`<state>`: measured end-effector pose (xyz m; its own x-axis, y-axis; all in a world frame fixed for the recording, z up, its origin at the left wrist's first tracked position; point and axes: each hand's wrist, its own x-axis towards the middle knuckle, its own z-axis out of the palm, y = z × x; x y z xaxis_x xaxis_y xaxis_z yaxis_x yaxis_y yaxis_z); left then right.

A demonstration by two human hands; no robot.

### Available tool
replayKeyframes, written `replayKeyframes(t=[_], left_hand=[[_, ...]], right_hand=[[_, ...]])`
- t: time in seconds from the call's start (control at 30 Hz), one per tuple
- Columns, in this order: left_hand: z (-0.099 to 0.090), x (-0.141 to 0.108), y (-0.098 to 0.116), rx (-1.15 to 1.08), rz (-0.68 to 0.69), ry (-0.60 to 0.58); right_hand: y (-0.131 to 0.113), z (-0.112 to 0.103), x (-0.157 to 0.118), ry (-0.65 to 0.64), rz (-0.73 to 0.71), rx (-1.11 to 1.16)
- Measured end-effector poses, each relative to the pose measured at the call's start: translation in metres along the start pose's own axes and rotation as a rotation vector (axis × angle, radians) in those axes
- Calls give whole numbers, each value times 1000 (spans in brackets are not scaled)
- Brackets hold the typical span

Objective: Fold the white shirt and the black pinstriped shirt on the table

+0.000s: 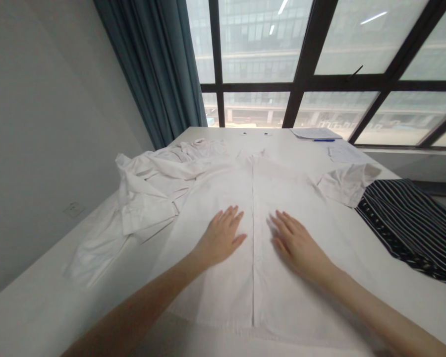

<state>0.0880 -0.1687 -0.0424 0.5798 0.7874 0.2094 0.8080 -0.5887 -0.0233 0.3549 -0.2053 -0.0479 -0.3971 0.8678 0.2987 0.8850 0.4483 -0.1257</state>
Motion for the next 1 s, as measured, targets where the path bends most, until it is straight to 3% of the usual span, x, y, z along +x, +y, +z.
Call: replayKeyframes(t=[0.07,0.13,0.3,0.43,0.53,0.63,0.73,0.83,0.93,1.0], left_hand=[[-4,-21,20,-48,134,-22],[-6,-39,23,-61,174,-41],[-6,-65,-10,2,85,-32],[-3,-78,-31,76,-29,-2],[-3,-84,-43,116,-96,-43],[-2,-86,-53,145,-149,-71],[-6,-84,-51,158,-202,-23],[-22,-79,-29,47,-64,1],[-45,-76,4,-202,254,-124],[-55,-77,21,-354,395,-247]], right_hand=[[-24,2,-14,-46,-89,51],[-30,2,-28,-84,-96,35],[6,-9,-57,-122,3,-48],[41,-10,-79,-56,145,-121],[61,-6,-90,-2,218,-164],[72,-4,-94,23,270,-193],[67,-9,-91,84,321,-196],[40,-26,-84,32,186,-62],[1,-48,-76,-214,-103,196],[-21,-58,-72,-390,-252,343]])
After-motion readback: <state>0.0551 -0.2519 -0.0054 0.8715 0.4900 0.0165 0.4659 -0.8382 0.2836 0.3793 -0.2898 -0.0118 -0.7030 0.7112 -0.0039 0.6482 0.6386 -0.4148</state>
